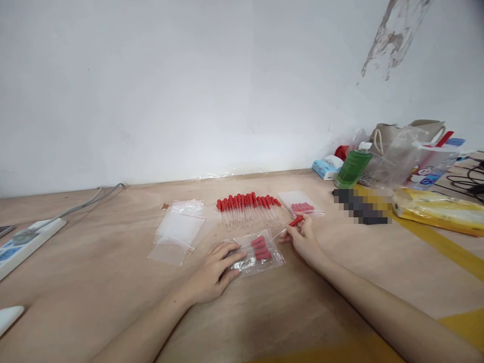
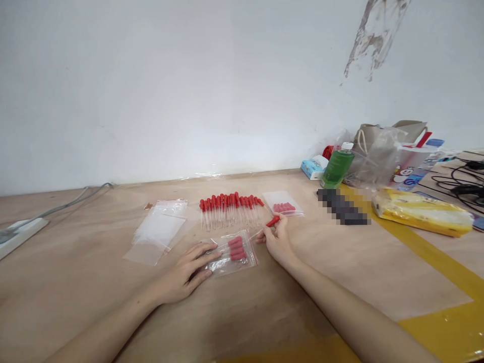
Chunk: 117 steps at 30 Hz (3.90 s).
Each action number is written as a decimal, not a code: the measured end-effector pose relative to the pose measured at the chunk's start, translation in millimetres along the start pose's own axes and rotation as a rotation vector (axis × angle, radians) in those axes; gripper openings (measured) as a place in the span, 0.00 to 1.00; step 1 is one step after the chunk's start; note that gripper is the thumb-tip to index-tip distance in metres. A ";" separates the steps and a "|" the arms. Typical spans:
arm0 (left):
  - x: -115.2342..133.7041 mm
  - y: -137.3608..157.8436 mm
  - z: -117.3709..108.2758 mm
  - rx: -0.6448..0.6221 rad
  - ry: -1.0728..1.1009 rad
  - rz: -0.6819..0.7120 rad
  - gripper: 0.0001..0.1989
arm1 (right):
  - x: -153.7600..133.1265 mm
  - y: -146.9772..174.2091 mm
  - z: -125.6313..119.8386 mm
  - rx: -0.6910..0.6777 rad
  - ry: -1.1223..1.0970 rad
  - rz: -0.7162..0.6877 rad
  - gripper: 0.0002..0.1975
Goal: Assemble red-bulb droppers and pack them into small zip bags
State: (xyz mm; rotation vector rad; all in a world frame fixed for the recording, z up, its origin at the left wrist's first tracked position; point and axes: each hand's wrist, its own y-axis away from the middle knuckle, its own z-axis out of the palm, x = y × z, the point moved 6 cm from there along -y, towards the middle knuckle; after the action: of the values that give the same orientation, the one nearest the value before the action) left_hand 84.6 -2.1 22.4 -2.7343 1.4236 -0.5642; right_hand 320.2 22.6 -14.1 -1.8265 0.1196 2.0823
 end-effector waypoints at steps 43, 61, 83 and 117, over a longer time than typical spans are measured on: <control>-1.0 1.2 1.3 0.025 0.003 -0.004 0.21 | -8.3 16.4 17.9 -0.474 0.576 0.003 0.07; -1.5 -0.1 3.2 -0.010 0.039 0.003 0.23 | -3.1 10.1 25.1 -0.374 0.478 0.159 0.18; -93.8 33.0 -34.7 0.385 -0.431 -0.745 0.23 | -45.2 -72.5 -69.4 0.144 0.038 -0.130 0.23; -119.5 41.1 -35.5 0.265 -0.385 -0.897 0.17 | -23.0 -94.3 29.4 -0.085 1.582 0.238 0.09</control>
State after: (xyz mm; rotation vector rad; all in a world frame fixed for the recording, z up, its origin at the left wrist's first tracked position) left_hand -21.6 74.2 11.5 -2.8956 -0.0032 -0.1638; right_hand 325.4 114.1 29.5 -3.0800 0.6319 0.2396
